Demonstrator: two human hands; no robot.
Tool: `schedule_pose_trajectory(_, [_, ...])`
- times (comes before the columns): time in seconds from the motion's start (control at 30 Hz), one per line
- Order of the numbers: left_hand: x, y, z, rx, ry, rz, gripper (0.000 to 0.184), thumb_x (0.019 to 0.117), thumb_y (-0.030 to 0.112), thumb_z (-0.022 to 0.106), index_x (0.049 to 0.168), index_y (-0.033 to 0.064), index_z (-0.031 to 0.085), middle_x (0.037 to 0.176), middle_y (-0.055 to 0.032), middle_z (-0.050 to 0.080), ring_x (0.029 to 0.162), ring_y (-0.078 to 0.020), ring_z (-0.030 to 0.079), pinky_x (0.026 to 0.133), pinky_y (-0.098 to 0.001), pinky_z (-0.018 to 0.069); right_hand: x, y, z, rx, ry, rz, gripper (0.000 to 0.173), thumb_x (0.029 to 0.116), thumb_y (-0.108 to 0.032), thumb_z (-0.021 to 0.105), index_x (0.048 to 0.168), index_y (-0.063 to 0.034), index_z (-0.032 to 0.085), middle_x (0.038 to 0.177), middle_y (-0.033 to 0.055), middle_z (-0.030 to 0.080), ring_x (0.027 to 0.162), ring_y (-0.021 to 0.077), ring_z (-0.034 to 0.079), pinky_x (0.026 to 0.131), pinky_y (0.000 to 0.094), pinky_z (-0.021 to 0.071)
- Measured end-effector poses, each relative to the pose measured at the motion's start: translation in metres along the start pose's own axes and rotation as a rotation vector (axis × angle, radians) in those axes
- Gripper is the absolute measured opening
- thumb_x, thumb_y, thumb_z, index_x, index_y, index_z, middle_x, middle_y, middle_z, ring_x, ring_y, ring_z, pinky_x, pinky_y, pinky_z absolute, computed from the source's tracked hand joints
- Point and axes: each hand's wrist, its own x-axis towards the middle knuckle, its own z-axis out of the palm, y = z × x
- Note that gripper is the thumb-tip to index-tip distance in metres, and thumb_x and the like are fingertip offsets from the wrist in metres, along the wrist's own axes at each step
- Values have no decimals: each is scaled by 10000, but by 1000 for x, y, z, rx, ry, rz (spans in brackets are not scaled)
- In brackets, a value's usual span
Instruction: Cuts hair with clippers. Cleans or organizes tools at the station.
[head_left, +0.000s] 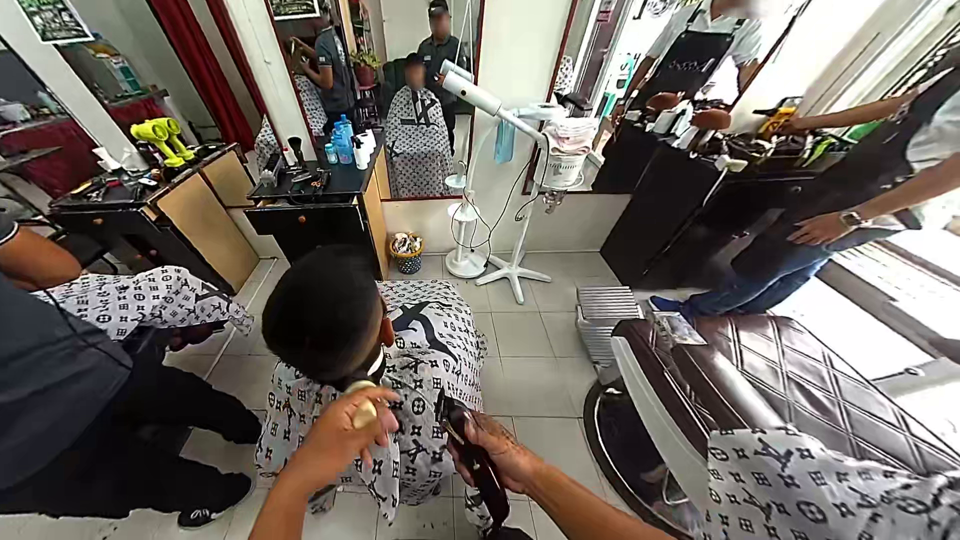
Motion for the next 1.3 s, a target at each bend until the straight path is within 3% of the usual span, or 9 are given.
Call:
schedule_pose_trajectory(0.13, [3, -5, -17, -242, -50, 298, 264, 988, 347, 663, 1194, 199, 738, 893, 22, 762, 644, -24, 687, 520, -166, 557, -5, 1, 19, -105, 128, -71, 611, 696, -239, 869, 1178, -60, 540, 787, 19, 678, 574, 135, 650, 549, 297, 584])
schedule_pose_trajectory(0.23, [1, -17, -34, -24, -272, 167, 341, 971, 269, 679, 1265, 97, 665, 929, 16, 742, 681, -35, 666, 553, -195, 545, -5, 13, 46, -164, 266, -171, 590, 692, -148, 840, 1188, -43, 536, 781, 16, 689, 578, 133, 660, 560, 300, 594])
schedule_pose_trajectory(0.3, [-2, -19, -49, 21, -367, 166, 292, 951, 159, 703, 1222, 51, 691, 904, 27, 746, 670, -22, 664, 560, -190, 550, 4, 23, 69, -171, 374, -252, 554, 715, -170, 829, 1169, -30, 543, 746, 20, 681, 556, 138, 652, 540, 299, 586])
schedule_pose_trajectory(0.43, [-3, -12, -88, 9, -481, 137, 379, 993, 278, 644, 1301, 61, 606, 969, 36, 731, 718, -30, 671, 565, -187, 548, 24, 41, 121, -176, 536, -355, 617, 858, -495, 717, 1206, -18, 538, 716, -9, 665, 518, 113, 628, 483, 282, 564])
schedule_pose_trajectory(0.53, [-20, -18, -107, 311, -623, -135, 357, 1004, 227, 641, 1329, 80, 614, 952, 12, 709, 686, -36, 640, 572, -205, 528, 43, 34, 159, -133, 589, -379, 531, 957, -466, 538, 1203, 5, 540, 740, 9, 657, 548, 115, 626, 515, 284, 565])
schedule_pose_trajectory(0.63, [-57, -38, -127, 420, -548, -162, 337, 1003, 254, 634, 1293, 82, 652, 951, 5, 717, 713, -45, 652, 609, -226, 543, 64, 27, 185, -33, 623, -399, 529, 1084, -416, 229, 1135, -7, 561, 794, 63, 664, 646, 160, 652, 621, 331, 588])
schedule_pose_trajectory(0.77, [-98, -84, -155, 343, -372, -258, 306, 1000, 214, 634, 1268, 66, 656, 968, -12, 729, 730, -73, 684, 593, -237, 560, 87, 16, 202, -125, 600, -420, 334, 1092, -257, 427, 1257, 1, 562, 916, 118, 679, 739, 202, 692, 715, 385, 620])
schedule_pose_trajectory(0.93, [-151, -124, -174, 321, -258, -386, 289, 996, 175, 635, 1259, 56, 656, 956, -26, 729, 709, -81, 676, 567, -243, 542, 99, 8, 214, -489, 744, -322, 291, 1013, -272, 663, 1093, 7, 635, 857, 107, 646, 717, 163, 623, 685, 347, 543])
schedule_pose_trajectory(1.3, [-208, -163, -196, 246, -112, -521, 252, 1007, 120, 616, 1239, 33, 657, 924, -55, 735, 694, -116, 690, 518, -246, 530, 99, 4, 229, -578, 845, -364, 341, 987, -384, 683, 997, -44, 654, 761, 72, 626, 619, 141, 579, 579, 319, 488])
